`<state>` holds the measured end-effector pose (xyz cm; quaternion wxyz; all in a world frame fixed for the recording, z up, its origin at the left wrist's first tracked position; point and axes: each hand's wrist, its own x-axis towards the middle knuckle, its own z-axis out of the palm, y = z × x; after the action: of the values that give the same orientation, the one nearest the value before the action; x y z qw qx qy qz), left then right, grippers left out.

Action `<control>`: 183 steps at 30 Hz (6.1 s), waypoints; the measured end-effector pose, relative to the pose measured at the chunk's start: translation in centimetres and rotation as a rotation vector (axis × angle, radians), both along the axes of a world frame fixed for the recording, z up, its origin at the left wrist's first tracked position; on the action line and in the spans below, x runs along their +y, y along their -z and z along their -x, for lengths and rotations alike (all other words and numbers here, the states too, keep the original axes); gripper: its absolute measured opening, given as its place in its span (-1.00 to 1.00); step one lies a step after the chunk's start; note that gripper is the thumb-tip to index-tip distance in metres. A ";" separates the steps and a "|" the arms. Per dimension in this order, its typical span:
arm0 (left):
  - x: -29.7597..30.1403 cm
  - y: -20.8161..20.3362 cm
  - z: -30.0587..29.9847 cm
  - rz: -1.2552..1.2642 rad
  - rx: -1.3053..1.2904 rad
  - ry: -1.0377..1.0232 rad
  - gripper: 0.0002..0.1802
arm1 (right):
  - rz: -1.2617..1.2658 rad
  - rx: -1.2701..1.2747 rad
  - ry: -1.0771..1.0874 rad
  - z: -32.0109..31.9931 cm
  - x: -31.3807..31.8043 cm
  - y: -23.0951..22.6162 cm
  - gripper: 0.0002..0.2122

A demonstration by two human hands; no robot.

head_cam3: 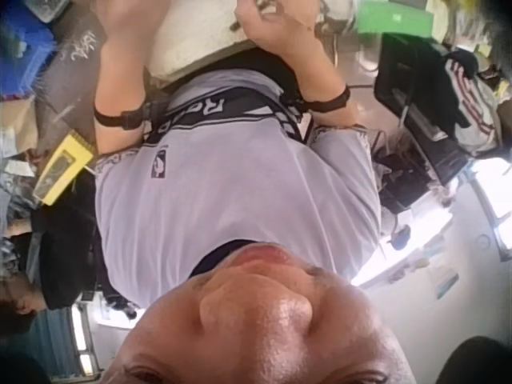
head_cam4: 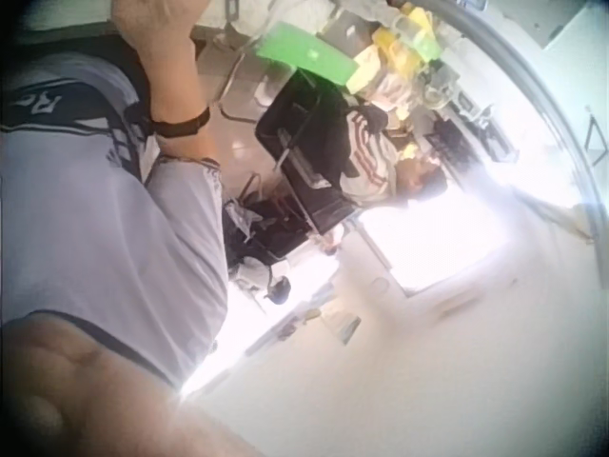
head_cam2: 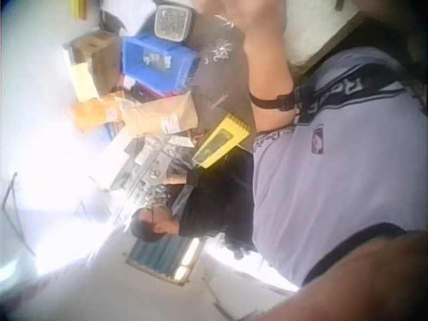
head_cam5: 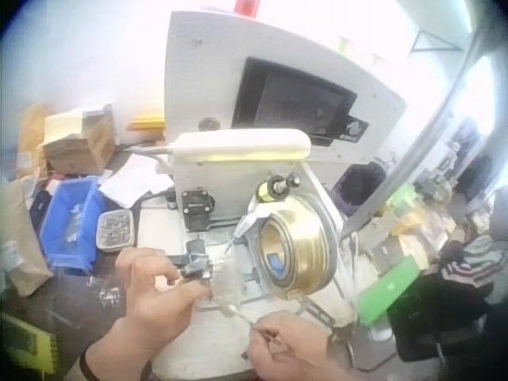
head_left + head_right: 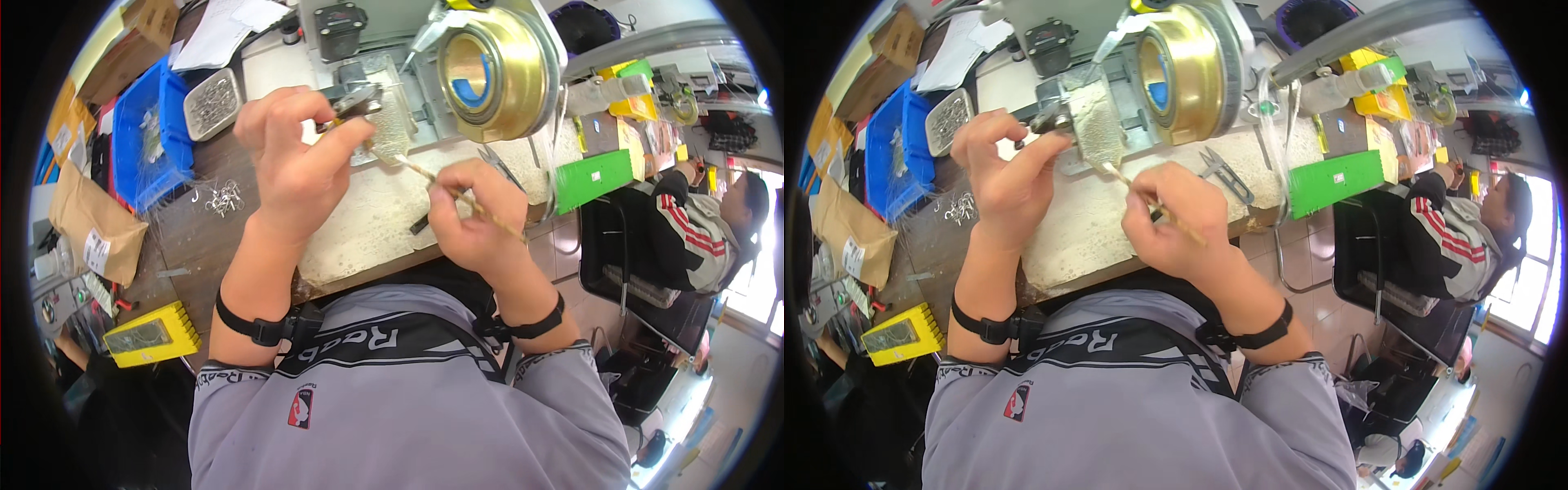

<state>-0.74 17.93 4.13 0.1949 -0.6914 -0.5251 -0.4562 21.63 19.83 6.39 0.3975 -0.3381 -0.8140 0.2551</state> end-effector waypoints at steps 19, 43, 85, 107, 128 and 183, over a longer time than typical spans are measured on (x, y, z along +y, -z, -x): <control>0.5 0.6 0.1 -0.029 -0.010 0.004 -0.64 | -0.262 -0.116 0.139 2.8 2.7 3.7 -0.81; 0.4 0.5 0.1 -0.003 -0.012 0.000 -0.64 | -0.340 0.180 -0.017 1.8 1.2 -2.3 -0.78; -0.2 -0.3 0.1 0.007 -0.034 0.006 -0.68 | 0.029 -0.665 0.448 -10.6 1.5 2.0 -0.83; -0.2 -0.1 0.1 0.024 -0.022 0.021 -0.66 | 0.210 0.013 0.473 -11.3 1.4 7.3 -0.83; -1.8 -4.6 0.0 0.354 -0.380 0.174 -0.85 | 0.024 0.170 0.505 -10.1 1.3 8.4 -0.85; -1.2 -3.3 2.3 0.623 -1.248 0.184 -0.83 | -0.017 0.159 0.466 -10.0 1.2 7.8 -0.83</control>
<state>-3.07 16.72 7.48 -0.3892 -0.3660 -0.5845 -0.6107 31.65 21.07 -1.38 0.5113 -0.4920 -0.6824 0.1756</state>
